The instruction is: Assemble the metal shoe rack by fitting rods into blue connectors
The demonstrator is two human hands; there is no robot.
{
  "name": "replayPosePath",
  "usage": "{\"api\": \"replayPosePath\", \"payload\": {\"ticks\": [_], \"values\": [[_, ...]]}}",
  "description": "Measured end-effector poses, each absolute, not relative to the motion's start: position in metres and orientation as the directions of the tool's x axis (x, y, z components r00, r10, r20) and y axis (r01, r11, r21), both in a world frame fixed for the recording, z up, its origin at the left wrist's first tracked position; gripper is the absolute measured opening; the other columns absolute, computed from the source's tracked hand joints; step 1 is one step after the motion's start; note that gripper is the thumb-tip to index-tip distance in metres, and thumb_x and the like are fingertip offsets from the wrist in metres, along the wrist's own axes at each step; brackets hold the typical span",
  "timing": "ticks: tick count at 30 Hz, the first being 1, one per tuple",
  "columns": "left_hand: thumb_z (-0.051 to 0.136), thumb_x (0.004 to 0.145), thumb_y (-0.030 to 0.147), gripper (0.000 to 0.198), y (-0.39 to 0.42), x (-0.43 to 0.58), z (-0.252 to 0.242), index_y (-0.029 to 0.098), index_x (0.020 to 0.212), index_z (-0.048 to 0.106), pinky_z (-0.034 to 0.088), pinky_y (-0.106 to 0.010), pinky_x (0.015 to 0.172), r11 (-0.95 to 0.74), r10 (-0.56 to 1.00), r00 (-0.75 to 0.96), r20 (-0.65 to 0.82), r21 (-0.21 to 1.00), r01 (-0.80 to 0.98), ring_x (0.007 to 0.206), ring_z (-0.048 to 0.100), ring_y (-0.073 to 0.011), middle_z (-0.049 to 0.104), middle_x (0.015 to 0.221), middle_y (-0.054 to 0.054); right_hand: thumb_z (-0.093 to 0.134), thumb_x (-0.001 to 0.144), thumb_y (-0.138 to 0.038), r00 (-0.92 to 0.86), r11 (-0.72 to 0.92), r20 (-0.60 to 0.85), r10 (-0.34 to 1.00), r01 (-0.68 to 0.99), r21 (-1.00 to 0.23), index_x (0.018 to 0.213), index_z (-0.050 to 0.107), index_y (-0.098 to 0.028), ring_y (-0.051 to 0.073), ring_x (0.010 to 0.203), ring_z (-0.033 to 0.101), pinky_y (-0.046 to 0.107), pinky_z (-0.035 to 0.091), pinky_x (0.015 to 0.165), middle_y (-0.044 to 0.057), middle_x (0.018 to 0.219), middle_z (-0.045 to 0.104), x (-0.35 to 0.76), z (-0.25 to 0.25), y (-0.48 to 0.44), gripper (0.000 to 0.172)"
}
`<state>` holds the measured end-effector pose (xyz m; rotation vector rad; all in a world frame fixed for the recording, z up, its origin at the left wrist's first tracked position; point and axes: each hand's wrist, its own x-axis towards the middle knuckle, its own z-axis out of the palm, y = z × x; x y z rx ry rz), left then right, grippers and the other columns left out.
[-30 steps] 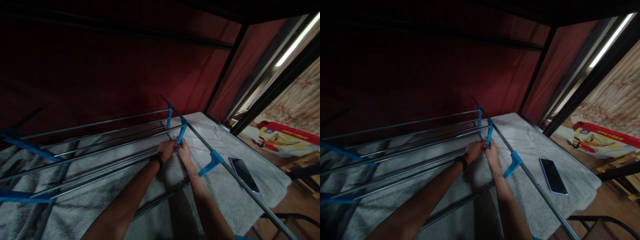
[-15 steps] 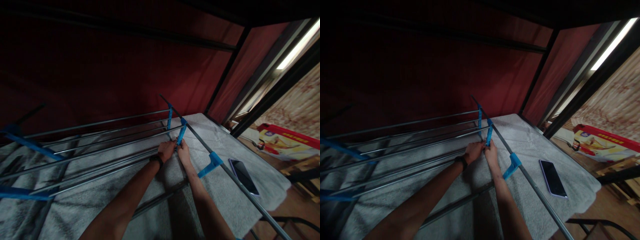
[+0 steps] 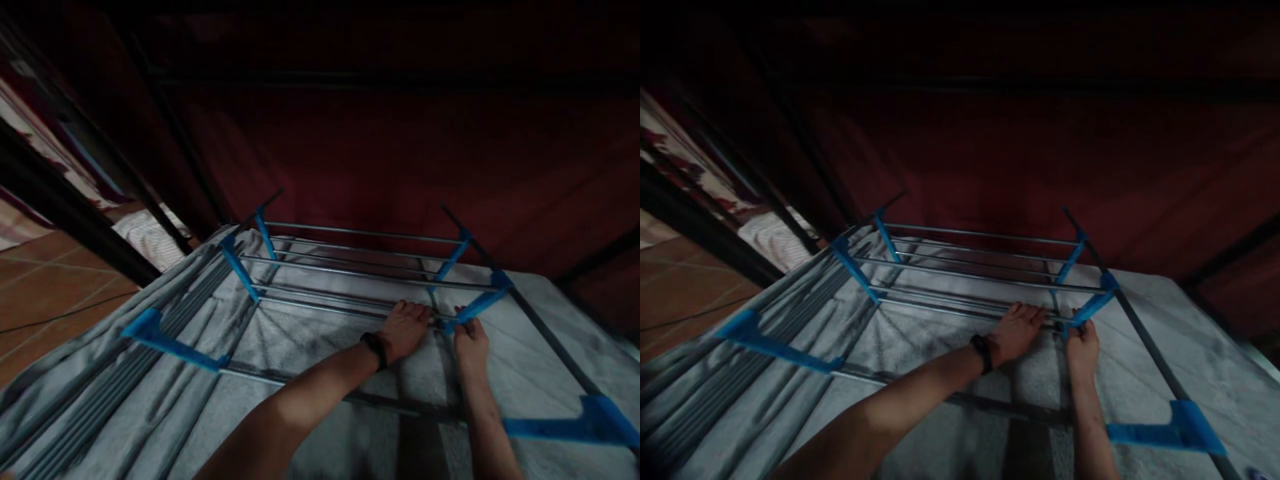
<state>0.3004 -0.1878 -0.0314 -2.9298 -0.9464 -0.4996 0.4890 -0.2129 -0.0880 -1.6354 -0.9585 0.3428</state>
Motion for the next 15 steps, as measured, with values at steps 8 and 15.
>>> {"api": "replayPosePath", "payload": {"ticks": [8, 15], "values": [[0.038, 0.089, 0.016, 0.056, -0.201, 0.286, -0.04, 0.002, 0.144, 0.035, 0.022, -0.042, 0.119, -0.8, 0.598, 0.766, 0.236, 0.114, 0.589, 0.141, 0.035, -0.026, 0.038, 0.151, -0.02, 0.056, 0.063, -0.033, 0.701, -0.035, 0.217, 0.679, 0.327, -0.944, 0.111, 0.061, -0.014, 0.021, 0.08, 0.054, 0.041, 0.045, 0.082, 0.005, 0.09, 0.061, 0.476, -0.088, -0.209, 0.052], [0.042, 0.09, 0.016, 0.054, -0.23, 0.238, -0.028, 0.01, 0.144, 0.037, 0.024, -0.045, 0.119, -0.734, 0.673, 0.627, 0.393, 0.252, 0.63, 0.142, 0.033, -0.0243, 0.039, 0.151, -0.016, 0.06, 0.062, -0.035, 0.712, -0.023, 0.172, 0.681, 0.255, -0.967, 0.099, 0.059, -0.018, 0.023, 0.08, 0.055, 0.042, 0.048, 0.079, 0.005, 0.088, 0.059, 0.489, -0.092, -0.208, 0.041]]}}
